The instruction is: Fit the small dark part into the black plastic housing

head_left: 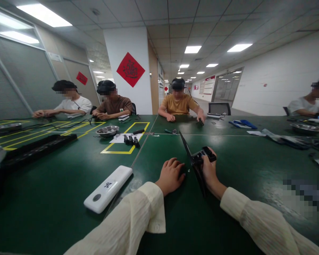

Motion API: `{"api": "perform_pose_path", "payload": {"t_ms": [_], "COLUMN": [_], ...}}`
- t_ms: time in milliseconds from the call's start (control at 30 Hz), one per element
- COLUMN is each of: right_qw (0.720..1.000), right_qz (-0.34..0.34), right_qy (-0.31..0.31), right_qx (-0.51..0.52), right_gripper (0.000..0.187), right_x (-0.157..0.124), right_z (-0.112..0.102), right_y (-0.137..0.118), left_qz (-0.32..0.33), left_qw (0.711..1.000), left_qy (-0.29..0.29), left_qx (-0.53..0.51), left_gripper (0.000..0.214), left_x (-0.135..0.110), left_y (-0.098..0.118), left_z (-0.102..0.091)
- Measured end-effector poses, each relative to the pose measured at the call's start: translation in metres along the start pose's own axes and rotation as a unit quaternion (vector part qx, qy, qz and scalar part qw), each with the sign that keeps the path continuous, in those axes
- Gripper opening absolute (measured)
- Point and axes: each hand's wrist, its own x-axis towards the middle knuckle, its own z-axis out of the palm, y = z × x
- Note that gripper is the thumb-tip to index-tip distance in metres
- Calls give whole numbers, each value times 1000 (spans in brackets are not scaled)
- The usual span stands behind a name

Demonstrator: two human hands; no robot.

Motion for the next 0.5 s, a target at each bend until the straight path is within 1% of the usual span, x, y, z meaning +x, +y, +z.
{"api": "perform_pose_path", "payload": {"t_ms": [100,267,400,500], "right_qw": [1000,999,999,997], "right_qz": [12,-5,1,11], "right_qy": [2,-32,-51,-75], "right_qx": [5,-2,9,21], "right_gripper": [52,49,52,56], "right_x": [0,-3,-4,-2], "right_z": [4,11,10,8], "right_y": [-2,-1,3,6], "left_qz": [-13,-52,-79,-82], "left_qw": [1000,997,997,996], "left_qy": [-14,-47,-24,-8], "left_qx": [-4,-16,-10,-14], "left_gripper": [33,28,24,22], "left_x": [3,12,15,15], "left_y": [5,10,14,18], "left_z": [5,2,0,2]}}
